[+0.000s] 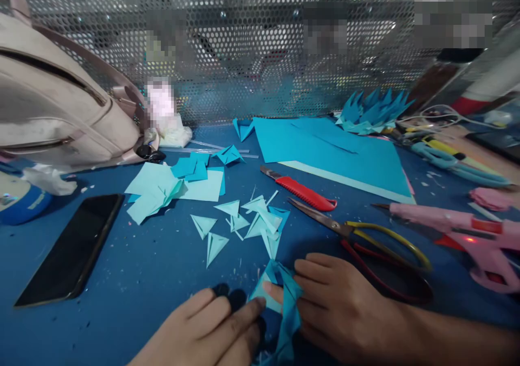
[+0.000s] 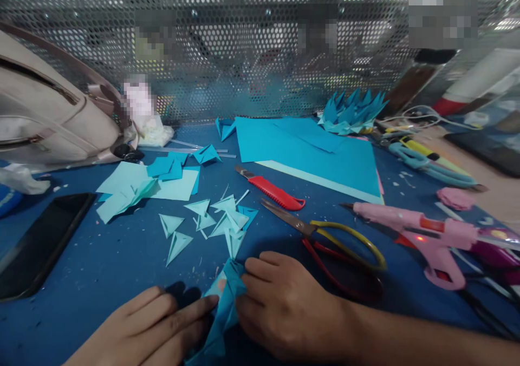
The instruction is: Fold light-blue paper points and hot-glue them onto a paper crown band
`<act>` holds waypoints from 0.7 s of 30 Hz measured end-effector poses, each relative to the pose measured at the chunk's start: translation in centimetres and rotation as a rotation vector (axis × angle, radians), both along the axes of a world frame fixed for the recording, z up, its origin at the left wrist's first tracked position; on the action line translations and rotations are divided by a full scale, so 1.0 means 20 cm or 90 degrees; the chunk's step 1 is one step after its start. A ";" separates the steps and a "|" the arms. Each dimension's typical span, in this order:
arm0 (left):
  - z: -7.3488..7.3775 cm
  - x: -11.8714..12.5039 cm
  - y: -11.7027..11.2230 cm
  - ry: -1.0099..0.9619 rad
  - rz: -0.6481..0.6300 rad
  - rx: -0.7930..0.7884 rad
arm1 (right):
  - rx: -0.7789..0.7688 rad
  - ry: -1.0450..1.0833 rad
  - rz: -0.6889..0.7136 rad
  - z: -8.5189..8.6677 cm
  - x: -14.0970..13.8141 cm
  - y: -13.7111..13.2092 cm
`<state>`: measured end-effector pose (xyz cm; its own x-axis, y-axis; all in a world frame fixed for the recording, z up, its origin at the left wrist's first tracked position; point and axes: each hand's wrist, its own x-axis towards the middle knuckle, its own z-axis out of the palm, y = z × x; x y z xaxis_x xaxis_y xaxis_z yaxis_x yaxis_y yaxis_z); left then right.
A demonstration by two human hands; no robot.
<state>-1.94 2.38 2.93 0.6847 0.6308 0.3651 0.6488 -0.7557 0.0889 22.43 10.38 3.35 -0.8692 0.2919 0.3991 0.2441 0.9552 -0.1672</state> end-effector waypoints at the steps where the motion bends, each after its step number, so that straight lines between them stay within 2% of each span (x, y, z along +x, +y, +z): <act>1: 0.00 0.00 0.00 0.000 -0.003 -0.005 | 0.003 -0.001 0.001 0.00 0.00 0.00; 5: 0.01 0.00 0.00 0.000 -0.023 -0.030 | 0.023 -0.013 0.025 0.00 0.01 0.02; 8: 0.02 -0.01 0.01 0.012 -0.030 -0.048 | 0.054 -0.066 0.060 0.03 0.01 0.03; 11: 0.04 -0.01 0.01 0.016 -0.043 -0.055 | 0.040 -0.216 0.073 0.15 0.05 0.07; 13: 0.06 -0.01 0.00 0.018 -0.049 -0.069 | -0.051 -0.271 0.054 0.25 0.09 0.11; 15: 0.07 -0.01 0.00 0.020 -0.060 -0.098 | -0.186 -0.285 -0.008 0.35 0.12 0.16; 16: 0.07 -0.01 -0.01 0.018 -0.063 -0.112 | -0.222 -0.265 -0.059 0.38 0.14 0.19; 17: 0.07 -0.01 -0.01 0.013 -0.064 -0.123 | -0.225 -0.231 -0.134 0.41 0.14 0.22; 19: 0.07 -0.01 -0.02 0.011 -0.064 -0.147 | -0.161 -0.181 -0.295 0.42 0.12 0.29; 21: 0.07 -0.01 -0.02 0.019 -0.060 -0.164 | -0.099 -0.219 -0.403 0.39 0.06 0.34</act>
<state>-2.17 1.91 4.26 0.7528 0.6333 0.1796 0.5817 -0.7677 0.2688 23.65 17.21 11.09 -0.5839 0.8104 0.0477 0.8040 0.5855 -0.1040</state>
